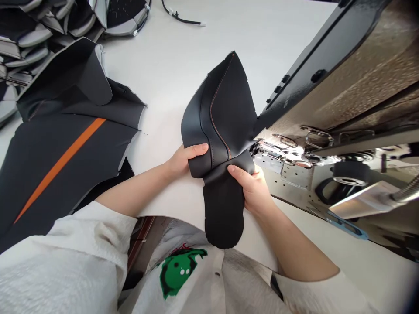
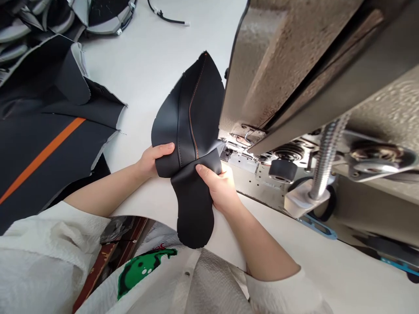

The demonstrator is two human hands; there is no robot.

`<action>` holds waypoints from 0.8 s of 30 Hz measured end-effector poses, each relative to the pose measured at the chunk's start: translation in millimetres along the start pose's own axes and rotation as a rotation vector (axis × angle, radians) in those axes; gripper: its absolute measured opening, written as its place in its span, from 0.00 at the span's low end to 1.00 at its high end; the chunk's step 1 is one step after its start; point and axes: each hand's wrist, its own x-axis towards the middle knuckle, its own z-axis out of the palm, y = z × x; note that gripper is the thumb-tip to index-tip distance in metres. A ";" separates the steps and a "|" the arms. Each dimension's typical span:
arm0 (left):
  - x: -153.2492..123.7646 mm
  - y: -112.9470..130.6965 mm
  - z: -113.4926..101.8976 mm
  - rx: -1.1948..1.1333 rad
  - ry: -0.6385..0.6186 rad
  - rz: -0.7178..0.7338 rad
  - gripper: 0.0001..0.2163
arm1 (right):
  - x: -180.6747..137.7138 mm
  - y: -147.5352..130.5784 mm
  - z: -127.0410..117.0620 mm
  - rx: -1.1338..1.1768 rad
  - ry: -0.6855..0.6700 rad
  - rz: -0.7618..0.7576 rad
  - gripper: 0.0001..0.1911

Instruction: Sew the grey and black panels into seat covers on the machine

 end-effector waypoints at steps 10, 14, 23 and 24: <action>0.0 -1.3 -4.8 0.004 -0.027 0.009 0.19 | -0.8 4.2 -3.9 -0.009 -0.080 -0.092 0.13; -1.8 -1.8 -5.3 0.088 -0.065 0.059 0.20 | -0.9 6.2 -4.7 -0.019 -0.106 -0.086 0.14; 20.4 -7.3 -36.6 0.832 0.396 0.505 0.28 | 10.7 -3.2 -20.1 -0.395 -0.116 -0.220 0.34; 21.7 -9.5 -39.2 0.936 0.481 0.508 0.28 | 12.0 -3.0 -21.1 -0.538 -0.143 -0.337 0.38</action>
